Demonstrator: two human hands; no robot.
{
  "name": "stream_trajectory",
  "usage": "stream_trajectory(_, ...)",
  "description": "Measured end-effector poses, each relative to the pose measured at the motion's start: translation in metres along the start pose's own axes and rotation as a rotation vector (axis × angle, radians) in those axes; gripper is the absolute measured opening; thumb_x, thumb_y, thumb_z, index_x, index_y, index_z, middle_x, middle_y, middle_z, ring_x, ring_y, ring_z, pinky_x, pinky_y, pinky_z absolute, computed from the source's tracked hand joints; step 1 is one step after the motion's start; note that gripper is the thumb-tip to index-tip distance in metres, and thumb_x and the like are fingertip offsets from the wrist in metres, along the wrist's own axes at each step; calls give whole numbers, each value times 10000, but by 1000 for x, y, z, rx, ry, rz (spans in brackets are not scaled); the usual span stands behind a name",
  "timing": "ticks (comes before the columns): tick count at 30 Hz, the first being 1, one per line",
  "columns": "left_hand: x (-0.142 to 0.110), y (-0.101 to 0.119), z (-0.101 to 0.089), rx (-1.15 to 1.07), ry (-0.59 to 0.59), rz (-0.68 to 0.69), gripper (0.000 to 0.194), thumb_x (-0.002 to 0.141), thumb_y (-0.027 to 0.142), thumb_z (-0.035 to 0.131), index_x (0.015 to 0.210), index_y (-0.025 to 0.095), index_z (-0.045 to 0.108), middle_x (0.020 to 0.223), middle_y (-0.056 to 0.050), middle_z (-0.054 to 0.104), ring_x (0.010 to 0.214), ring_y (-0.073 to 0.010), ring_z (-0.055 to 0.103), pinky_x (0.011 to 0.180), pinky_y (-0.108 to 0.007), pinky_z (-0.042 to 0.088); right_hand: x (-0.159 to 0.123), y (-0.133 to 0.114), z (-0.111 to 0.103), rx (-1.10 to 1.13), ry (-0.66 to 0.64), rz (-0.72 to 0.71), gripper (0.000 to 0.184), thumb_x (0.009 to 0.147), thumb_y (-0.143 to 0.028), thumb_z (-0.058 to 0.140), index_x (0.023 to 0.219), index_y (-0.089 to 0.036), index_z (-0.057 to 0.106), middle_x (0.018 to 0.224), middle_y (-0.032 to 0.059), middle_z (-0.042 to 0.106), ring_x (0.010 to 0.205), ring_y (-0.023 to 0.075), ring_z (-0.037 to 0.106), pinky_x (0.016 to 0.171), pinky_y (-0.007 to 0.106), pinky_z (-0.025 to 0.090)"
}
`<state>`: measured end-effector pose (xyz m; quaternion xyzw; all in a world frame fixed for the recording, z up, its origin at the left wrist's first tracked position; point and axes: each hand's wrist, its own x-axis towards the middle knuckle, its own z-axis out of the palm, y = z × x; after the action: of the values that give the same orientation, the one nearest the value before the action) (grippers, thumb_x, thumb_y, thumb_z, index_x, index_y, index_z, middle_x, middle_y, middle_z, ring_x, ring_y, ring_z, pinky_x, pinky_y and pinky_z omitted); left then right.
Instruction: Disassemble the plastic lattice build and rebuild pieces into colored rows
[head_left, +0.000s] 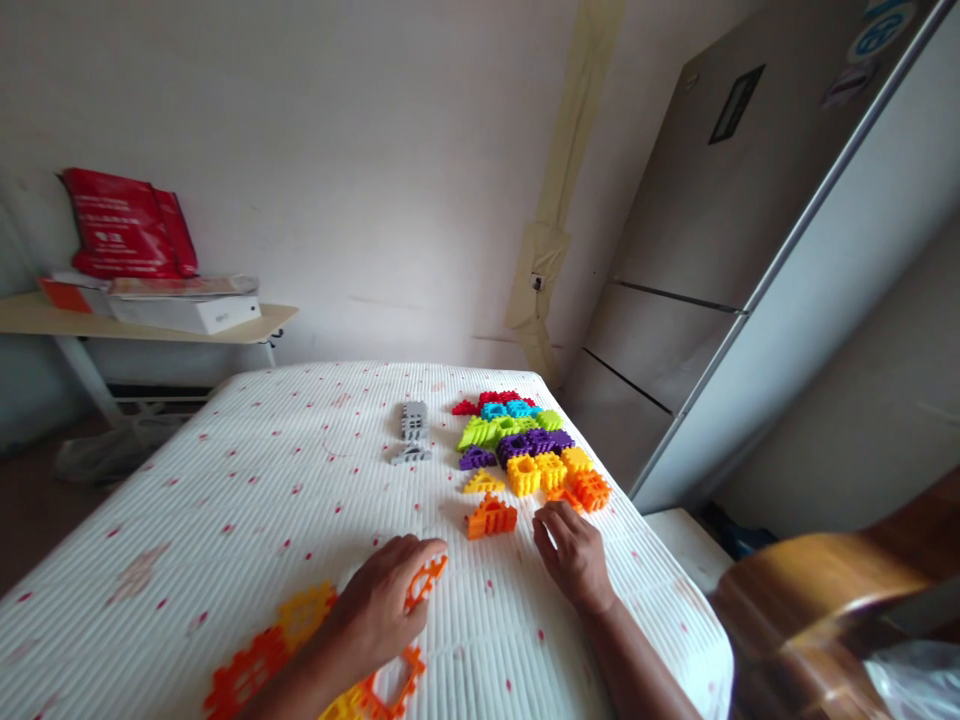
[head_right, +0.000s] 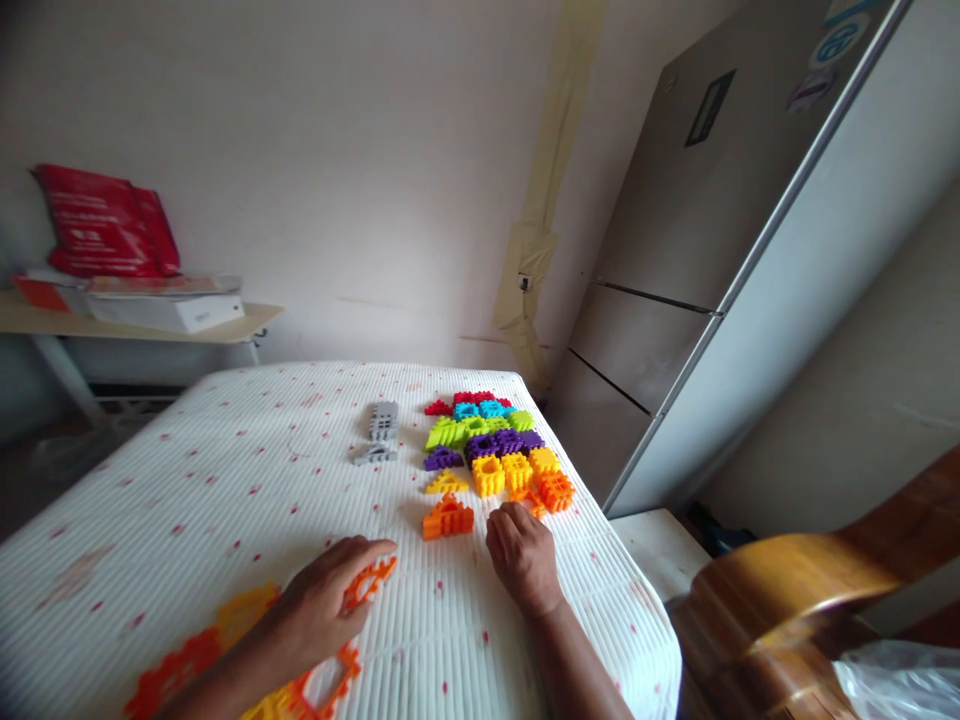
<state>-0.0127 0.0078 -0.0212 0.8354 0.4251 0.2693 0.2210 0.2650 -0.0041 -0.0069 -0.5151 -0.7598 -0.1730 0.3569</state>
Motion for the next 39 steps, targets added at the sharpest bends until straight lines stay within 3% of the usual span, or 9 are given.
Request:
stream_trajectory(4, 4, 1, -17, -375, 177, -159, 569, 702, 154, 493, 1262, 252, 465, 1060, -32, 636, 988, -188, 596, 902, -324, 454, 0, -1, -1, 14, 0, -7, 221, 896, -164, 415, 783, -170, 605, 752, 54, 603, 676, 120, 584, 614, 212, 447)
stream_trajectory(8, 6, 6, -36, -646, 230, -300, 370, 692, 266, 578, 1056, 210, 609, 1031, -51, 663, 988, -214, 619, 885, -333, 482, 1, -3, -1, 45, 18, -24, 186, 888, -160, 429, 816, -172, 601, 770, 57, 609, 682, 125, 585, 605, 220, 446)
stream_trajectory(13, 5, 1, -42, -656, 307, -366, 307, 696, 369, 638, 956, 208, 670, 1001, -53, 691, 913, -218, 642, 840, -349, 518, 11, -26, -2, 203, 17, -16, 158, 878, -139, 440, 833, -178, 586, 783, 58, 616, 723, 139, 589, 641, 243, 461)
stream_trajectory(19, 4, -2, -39, -721, 336, -335, 317, 733, 366, 634, 1012, 221, 675, 1089, -50, 685, 1017, -223, 619, 892, -345, 503, 25, -86, 14, 567, -153, 175, 113, 845, -252, 535, 921, -184, 585, 782, 20, 617, 582, 100, 555, 535, 199, 445)
stream_trajectory(23, 2, 0, -39, -706, 373, -297, 300, 739, 361, 642, 1012, 241, 683, 1110, -40, 677, 1050, -217, 604, 925, -326, 480, 36, -119, 27, 620, -219, 197, 206, 801, -299, 595, 975, -188, 596, 800, 13, 628, 590, 105, 568, 566, 206, 461)
stream_trajectory(26, 2, 2, -41, -673, 374, -262, 284, 741, 354, 636, 996, 242, 695, 1102, -45, 674, 1051, -213, 600, 931, -318, 473, 42, -130, 32, 595, -200, 184, 181, 801, -233, 568, 976, -199, 603, 811, 14, 651, 633, 119, 588, 600, 211, 471)
stream_trajectory(30, 3, 2, -42, -675, 338, -213, 264, 746, 360, 617, 952, 225, 712, 1091, -60, 661, 1064, -216, 588, 888, -294, 492, 41, -124, 35, 519, -151, 133, 218, 802, -145, 515, 992, -200, 606, 831, 28, 665, 733, 140, 616, 677, 227, 485)
stream_trajectory(39, 3, 0, -39, -798, 138, -409, 282, 702, 338, 631, 924, 170, 668, 772, -28, 692, 717, -187, 642, 659, -279, 505, 30, -112, 30, 466, -194, 117, 272, 778, -49, 437, 927, -190, 616, 847, 45, 652, 778, 146, 611, 706, 232, 491)
